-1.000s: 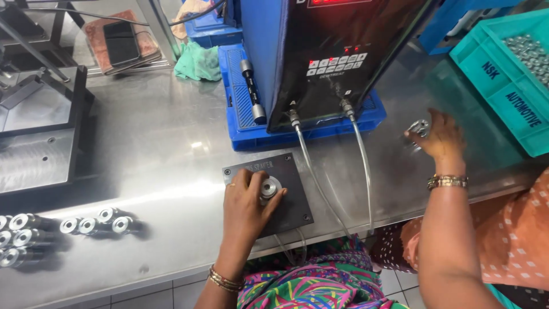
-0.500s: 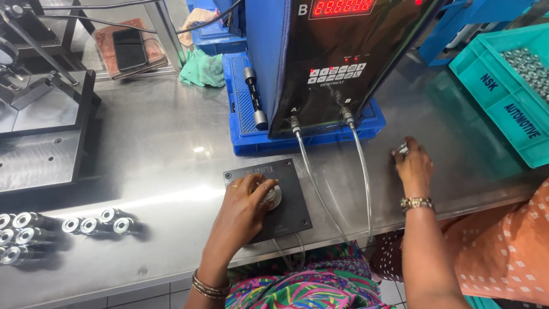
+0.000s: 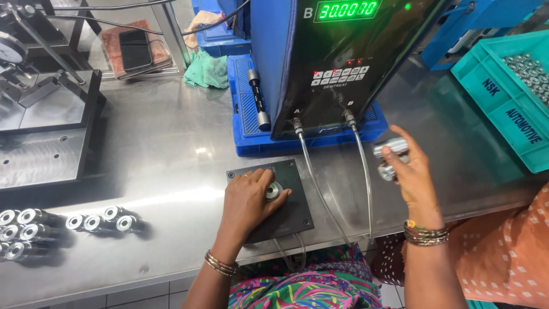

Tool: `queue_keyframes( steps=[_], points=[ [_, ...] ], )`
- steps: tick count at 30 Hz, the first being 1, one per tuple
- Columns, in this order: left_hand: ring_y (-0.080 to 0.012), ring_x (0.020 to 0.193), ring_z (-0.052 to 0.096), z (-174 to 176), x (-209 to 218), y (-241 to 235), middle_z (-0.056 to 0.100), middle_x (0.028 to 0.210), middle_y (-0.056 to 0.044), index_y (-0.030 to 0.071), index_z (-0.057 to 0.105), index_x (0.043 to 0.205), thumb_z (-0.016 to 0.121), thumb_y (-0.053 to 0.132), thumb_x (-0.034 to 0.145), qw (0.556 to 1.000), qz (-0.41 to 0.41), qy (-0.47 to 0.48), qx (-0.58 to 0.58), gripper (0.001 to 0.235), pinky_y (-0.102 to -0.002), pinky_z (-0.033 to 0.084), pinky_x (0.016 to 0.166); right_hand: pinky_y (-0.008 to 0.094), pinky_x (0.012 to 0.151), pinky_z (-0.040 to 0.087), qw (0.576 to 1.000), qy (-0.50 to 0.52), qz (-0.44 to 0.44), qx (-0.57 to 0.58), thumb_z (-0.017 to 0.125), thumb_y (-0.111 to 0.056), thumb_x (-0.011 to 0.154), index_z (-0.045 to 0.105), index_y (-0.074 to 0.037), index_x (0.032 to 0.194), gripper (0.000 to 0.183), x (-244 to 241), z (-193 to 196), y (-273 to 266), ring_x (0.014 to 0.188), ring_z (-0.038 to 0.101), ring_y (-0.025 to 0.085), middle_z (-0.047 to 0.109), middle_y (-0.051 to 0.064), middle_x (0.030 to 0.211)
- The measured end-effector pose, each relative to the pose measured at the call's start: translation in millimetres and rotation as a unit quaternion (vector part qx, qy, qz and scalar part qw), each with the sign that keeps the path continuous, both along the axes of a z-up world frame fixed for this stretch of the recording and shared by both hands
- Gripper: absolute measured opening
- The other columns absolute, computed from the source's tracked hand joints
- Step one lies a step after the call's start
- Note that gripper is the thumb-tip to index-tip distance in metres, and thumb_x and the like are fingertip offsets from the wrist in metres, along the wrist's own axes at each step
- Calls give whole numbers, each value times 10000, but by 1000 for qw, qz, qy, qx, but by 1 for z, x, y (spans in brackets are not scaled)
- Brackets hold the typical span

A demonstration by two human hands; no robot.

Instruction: The recorder is inspecting small cylindrical metal parts using a digital measuring device on a fabrication floor.

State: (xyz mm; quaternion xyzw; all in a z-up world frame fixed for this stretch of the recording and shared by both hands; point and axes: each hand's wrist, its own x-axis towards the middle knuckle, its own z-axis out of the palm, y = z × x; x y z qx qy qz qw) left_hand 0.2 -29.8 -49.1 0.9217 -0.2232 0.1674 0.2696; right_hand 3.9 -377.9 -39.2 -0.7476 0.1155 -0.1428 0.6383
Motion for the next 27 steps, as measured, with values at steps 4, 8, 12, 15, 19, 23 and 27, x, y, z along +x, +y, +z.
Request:
queue_keyframes(
  steps=[4, 8, 12, 15, 19, 23, 27],
  points=[
    [-255, 709, 634, 21, -3, 2, 646, 771, -50, 101, 624, 844, 826, 406, 804, 996, 2, -76, -41, 368, -399, 479, 661, 185, 640, 543, 990, -52, 127, -41, 776, -201, 905, 581, -153, 1460, 590, -5, 18, 61, 776, 633, 23, 659, -29, 982],
    [-247, 699, 603, 38, 1, 23, 630, 779, -49, 99, 636, 883, 842, 381, 840, 979, 70, -134, -136, 352, -389, 450, 664, 281, 599, 513, 933, 42, 298, -198, 811, -194, 818, 596, -224, 1418, 638, -14, 37, 134, 640, 611, 108, 743, 11, 934],
    [-207, 654, 563, -7, 18, 81, 619, 751, -22, 97, 631, 887, 817, 406, 914, 969, 194, -125, -91, 362, -378, 413, 698, 352, 708, 557, 867, -118, 359, -324, 785, -212, 860, 599, -192, 1414, 585, -14, 35, 170, 801, 707, 211, 737, 74, 964],
    [-205, 634, 565, -68, 15, 129, 611, 675, -11, 115, 638, 834, 777, 483, 922, 964, 267, -3, -3, 403, -408, 409, 756, 393, 696, 550, 859, -92, 325, -384, 777, -224, 847, 609, -206, 1388, 567, -13, 39, 180, 792, 714, 262, 728, 77, 932],
    [-238, 768, 599, -102, -13, 166, 662, 828, -36, 113, 654, 871, 739, 507, 927, 947, 298, -30, 117, 407, -445, 389, 868, 398, 715, 559, 861, -74, 324, -386, 779, -217, 841, 614, -210, 1377, 560, -9, 35, 182, 817, 722, 266, 738, 75, 956],
    [-285, 1189, 520, -107, -27, 192, 625, 1154, -70, 140, 680, 908, 762, 520, 906, 906, 367, -69, 201, 389, -569, 274, 1124, 380, 777, 584, 865, -125, 352, -335, 782, -198, 842, 612, -195, 1364, 549, -13, 29, 182, 914, 739, 272, 746, 81, 1100],
    [-335, 1395, 350, -129, -23, 228, 488, 1346, -94, 144, 665, 869, 804, 508, 907, 854, 471, -17, 221, 391, -672, 178, 1215, 400, 773, 580, 853, -104, 331, -389, 766, -192, 848, 610, -203, 1366, 541, -17, 37, 185, 932, 733, 294, 732, 63, 1145]
  ],
)
